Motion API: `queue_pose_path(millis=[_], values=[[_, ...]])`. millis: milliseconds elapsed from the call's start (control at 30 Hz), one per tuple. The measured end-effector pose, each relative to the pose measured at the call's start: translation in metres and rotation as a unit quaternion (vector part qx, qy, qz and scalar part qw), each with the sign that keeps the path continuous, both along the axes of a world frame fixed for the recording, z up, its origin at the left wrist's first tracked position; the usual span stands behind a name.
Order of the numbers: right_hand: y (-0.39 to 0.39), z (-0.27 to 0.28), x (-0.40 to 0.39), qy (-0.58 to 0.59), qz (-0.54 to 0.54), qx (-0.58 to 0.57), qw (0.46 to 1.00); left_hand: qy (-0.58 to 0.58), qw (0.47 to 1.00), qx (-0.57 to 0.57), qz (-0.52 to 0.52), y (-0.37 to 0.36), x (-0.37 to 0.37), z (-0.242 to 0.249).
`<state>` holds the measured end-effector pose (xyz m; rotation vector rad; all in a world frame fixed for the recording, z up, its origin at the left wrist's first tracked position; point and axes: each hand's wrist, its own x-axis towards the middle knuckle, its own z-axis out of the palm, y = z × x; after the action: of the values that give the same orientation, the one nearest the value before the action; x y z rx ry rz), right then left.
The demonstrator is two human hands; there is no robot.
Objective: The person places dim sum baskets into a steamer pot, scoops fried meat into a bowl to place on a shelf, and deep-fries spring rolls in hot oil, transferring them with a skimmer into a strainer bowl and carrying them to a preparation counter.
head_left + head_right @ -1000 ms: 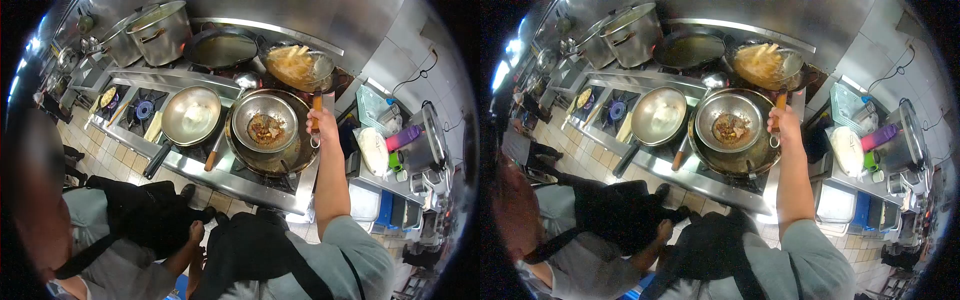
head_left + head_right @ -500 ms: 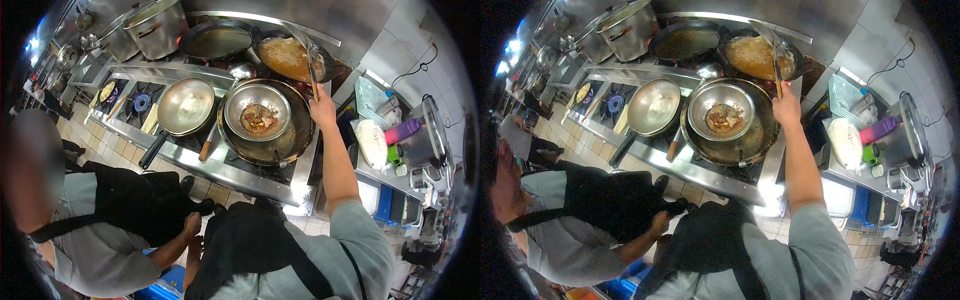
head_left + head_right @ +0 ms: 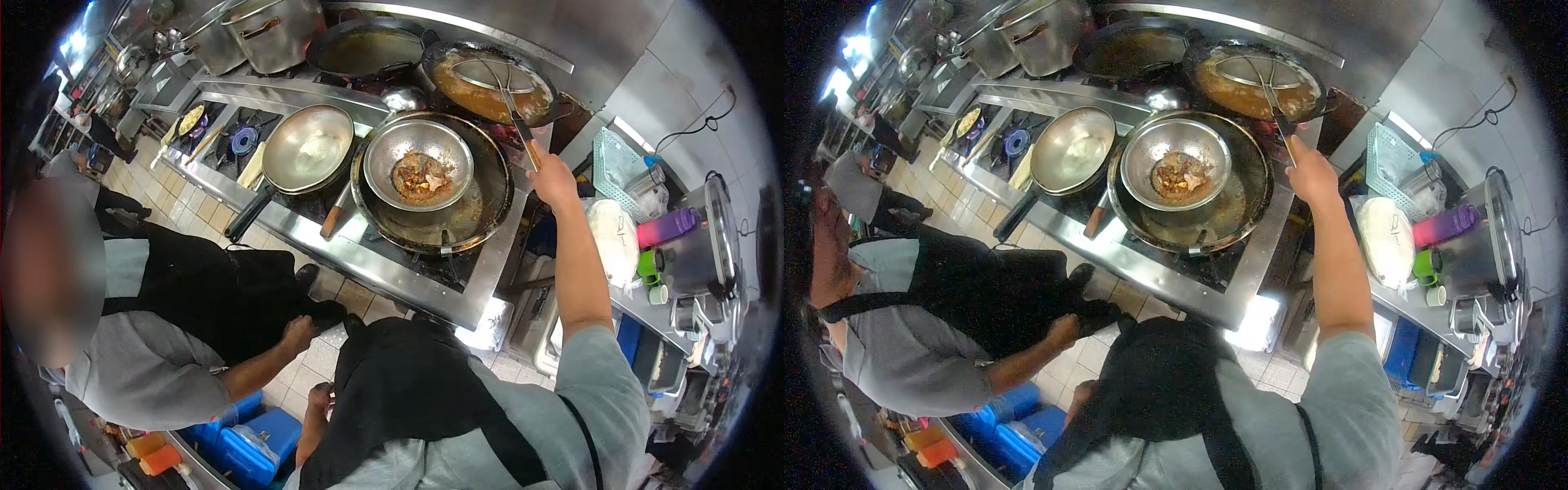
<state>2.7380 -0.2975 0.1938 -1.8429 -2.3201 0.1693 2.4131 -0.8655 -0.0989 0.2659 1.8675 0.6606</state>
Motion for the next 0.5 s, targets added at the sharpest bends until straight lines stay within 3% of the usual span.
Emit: queue_pose_path(millis=[67,133,167,233,267,300,367,433,500], values=[[-0.002,0.0,0.002,0.003,0.008,-0.008,1.0,-0.007,0.999,-0.043,0.001,-0.012,0.007,-0.024],[-0.012,0.0,0.0,0.025,0.067,0.214,0.974,-0.01,0.999,-0.041,0.014,-0.021,0.018,-0.042],[-0.019,0.004,-0.004,0.026,0.074,0.21,0.975,-0.023,0.997,-0.045,0.052,-0.017,0.026,-0.036],[-0.043,0.02,-0.017,0.207,0.181,0.236,0.932,-0.075,0.98,-0.056,0.173,-0.006,0.043,-0.024],[-0.064,0.028,-0.025,0.346,0.196,0.119,0.91,-0.067,0.983,-0.064,0.162,0.005,0.049,-0.012],[-0.079,0.031,-0.025,0.348,0.205,0.114,0.908,-0.058,0.984,-0.07,0.152,0.011,0.054,-0.003],[-0.11,0.031,-0.02,0.467,0.181,-0.228,0.835,-0.027,0.987,-0.043,0.15,-0.003,0.057,-0.027],[-0.14,0.036,-0.011,0.404,0.231,-0.433,0.772,0.017,0.998,-0.01,0.057,-0.032,0.05,-0.07],[-0.164,-0.005,-0.003,0.365,0.249,-0.559,0.702,0.077,0.994,0.05,-0.057,-0.097,0.059,-0.126]])
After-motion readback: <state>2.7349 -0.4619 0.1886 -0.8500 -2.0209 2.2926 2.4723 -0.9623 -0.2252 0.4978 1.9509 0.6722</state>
